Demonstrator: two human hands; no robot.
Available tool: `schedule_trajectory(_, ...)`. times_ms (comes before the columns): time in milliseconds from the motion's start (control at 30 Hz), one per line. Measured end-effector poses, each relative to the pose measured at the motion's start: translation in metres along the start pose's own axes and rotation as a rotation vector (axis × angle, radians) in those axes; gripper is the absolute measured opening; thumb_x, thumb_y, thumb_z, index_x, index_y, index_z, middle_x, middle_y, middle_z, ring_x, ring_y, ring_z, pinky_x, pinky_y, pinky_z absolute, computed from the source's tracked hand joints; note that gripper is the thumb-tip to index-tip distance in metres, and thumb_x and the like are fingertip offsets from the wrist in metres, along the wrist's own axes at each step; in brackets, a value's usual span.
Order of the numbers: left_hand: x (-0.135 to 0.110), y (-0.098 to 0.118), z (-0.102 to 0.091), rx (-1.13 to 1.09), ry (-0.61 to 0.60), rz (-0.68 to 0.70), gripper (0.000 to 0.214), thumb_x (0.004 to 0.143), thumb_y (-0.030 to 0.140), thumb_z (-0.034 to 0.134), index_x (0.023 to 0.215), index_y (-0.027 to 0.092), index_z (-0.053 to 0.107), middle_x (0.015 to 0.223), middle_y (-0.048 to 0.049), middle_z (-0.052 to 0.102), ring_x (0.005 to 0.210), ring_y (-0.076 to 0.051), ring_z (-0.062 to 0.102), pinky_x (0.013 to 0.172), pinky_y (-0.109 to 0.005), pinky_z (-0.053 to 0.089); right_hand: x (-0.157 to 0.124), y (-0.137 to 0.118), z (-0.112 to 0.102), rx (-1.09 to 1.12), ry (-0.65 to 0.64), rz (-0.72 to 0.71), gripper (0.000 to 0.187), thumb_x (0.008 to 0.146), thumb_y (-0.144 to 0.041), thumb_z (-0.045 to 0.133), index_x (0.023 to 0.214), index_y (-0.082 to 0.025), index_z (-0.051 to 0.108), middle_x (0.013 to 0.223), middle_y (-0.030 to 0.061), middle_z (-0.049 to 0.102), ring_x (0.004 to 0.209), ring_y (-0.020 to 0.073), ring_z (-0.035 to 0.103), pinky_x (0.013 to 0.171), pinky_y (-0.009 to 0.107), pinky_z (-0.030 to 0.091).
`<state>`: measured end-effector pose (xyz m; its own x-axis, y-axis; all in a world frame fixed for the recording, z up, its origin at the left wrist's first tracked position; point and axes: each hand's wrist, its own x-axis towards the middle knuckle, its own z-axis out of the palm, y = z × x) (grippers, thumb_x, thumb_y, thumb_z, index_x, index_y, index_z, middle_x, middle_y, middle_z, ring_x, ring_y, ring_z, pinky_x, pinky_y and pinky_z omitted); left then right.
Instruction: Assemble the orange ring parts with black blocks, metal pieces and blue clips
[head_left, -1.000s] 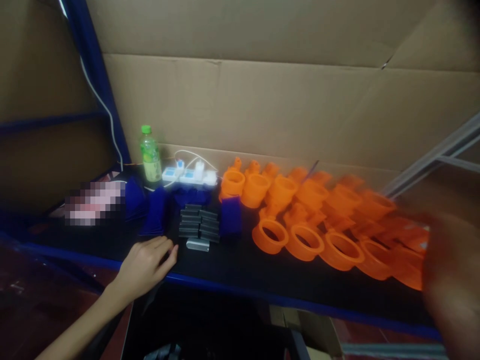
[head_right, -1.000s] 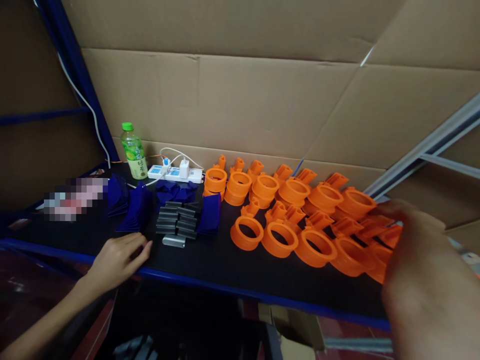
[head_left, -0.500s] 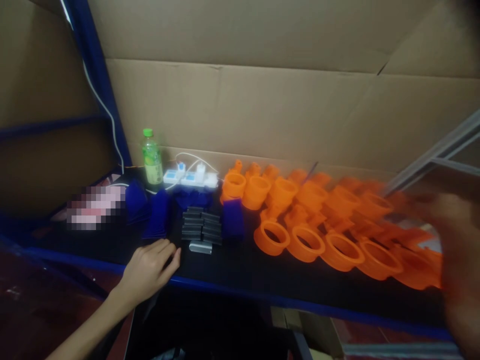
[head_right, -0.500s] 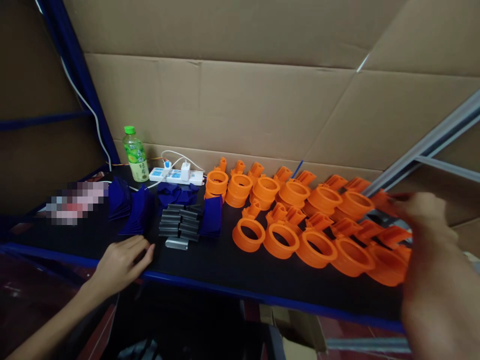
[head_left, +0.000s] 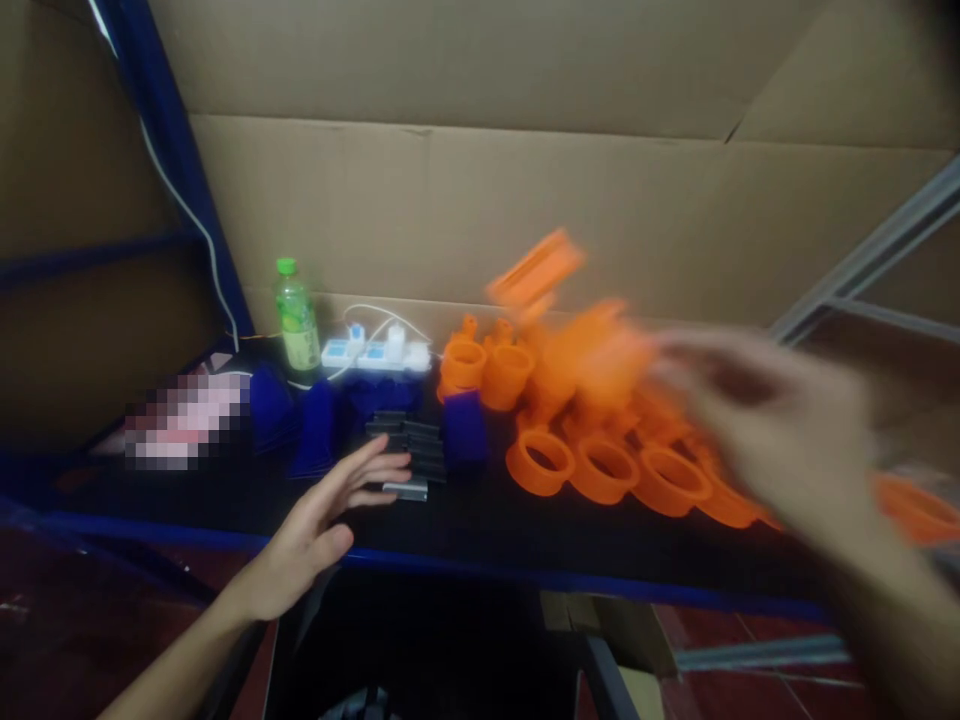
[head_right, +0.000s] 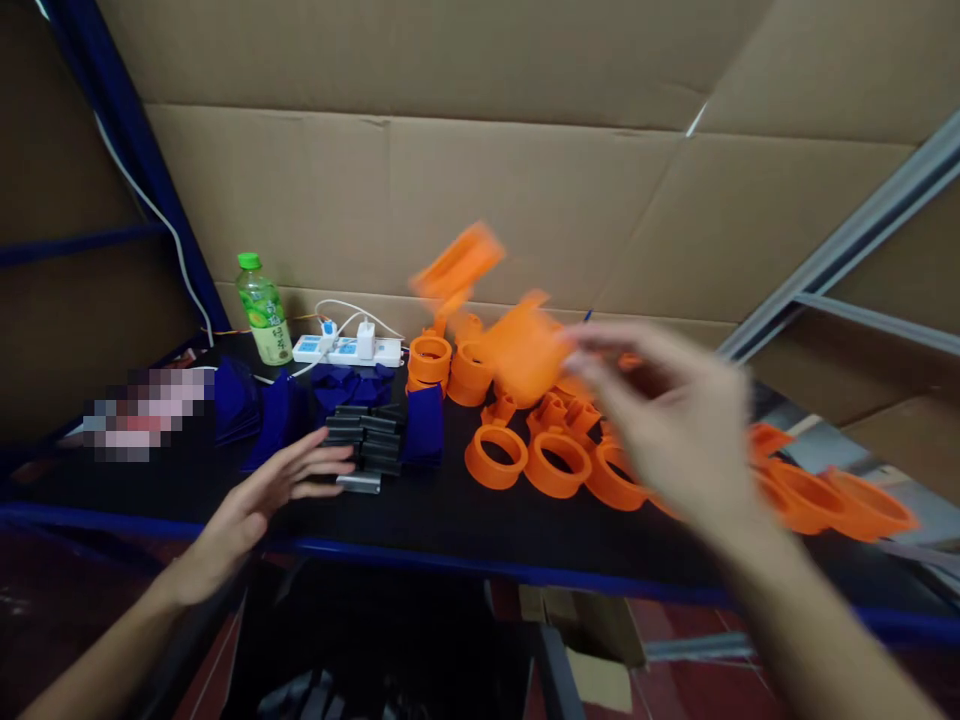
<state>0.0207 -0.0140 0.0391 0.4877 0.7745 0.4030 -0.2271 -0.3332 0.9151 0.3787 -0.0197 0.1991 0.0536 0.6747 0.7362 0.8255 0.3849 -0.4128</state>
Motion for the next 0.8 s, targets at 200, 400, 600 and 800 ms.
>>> schedule_trajectory(200,0.004,0.001,0.021,-0.382,0.331,-0.012,0.061,0.093,0.057,0.054,0.143,0.023,0.051,0.147,-0.0178,0.053,0.131,-0.038,0.053,0.106,-0.055,0.044,-0.096,-0.094,0.086,0.464,-0.694,-0.129,0.017,0.095,-0.019,0.061,0.110,-0.023,0.067,0.103,0.0029,0.069,0.094,0.0138,0.063,0.084,0.026,0.054)
schedule_trajectory(400,0.004,-0.011,0.010,-0.558,0.431,-0.228,0.049,0.094,0.055,0.052,0.110,0.011,0.069,0.098,-0.0175,0.076,0.091,-0.032,0.073,0.081,-0.042,0.058,-0.107,-0.073,0.121,0.355,-0.541,-0.055,0.020,0.100,-0.028,0.053,0.107,-0.023,0.071,0.101,0.0054,0.072,0.089,0.0168,0.068,0.079,0.028,0.054)
schedule_trajectory(600,0.004,-0.013,0.003,-0.591,0.271,-0.386,0.063,0.094,0.065,0.042,0.103,0.008,0.068,0.079,-0.0185,0.075,0.074,-0.031,0.074,0.064,-0.036,0.057,-0.118,-0.046,0.146,-0.012,-0.573,-0.121,0.031,0.103,-0.032,0.045,0.118,-0.024,0.070,0.106,0.0082,0.067,0.088,0.0182,0.068,0.069,0.028,0.052)
schedule_trajectory(800,0.010,-0.007,0.003,-0.517,0.207,-0.451,0.048,0.093,0.056,0.052,0.102,0.011,0.065,0.073,-0.0139,0.074,0.063,-0.027,0.073,0.059,-0.036,0.058,-0.123,-0.045,0.162,-0.104,-0.576,-0.129,0.026,0.102,-0.028,0.046,0.109,-0.023,0.070,0.105,0.0075,0.064,0.088,0.0182,0.066,0.067,0.028,0.050)
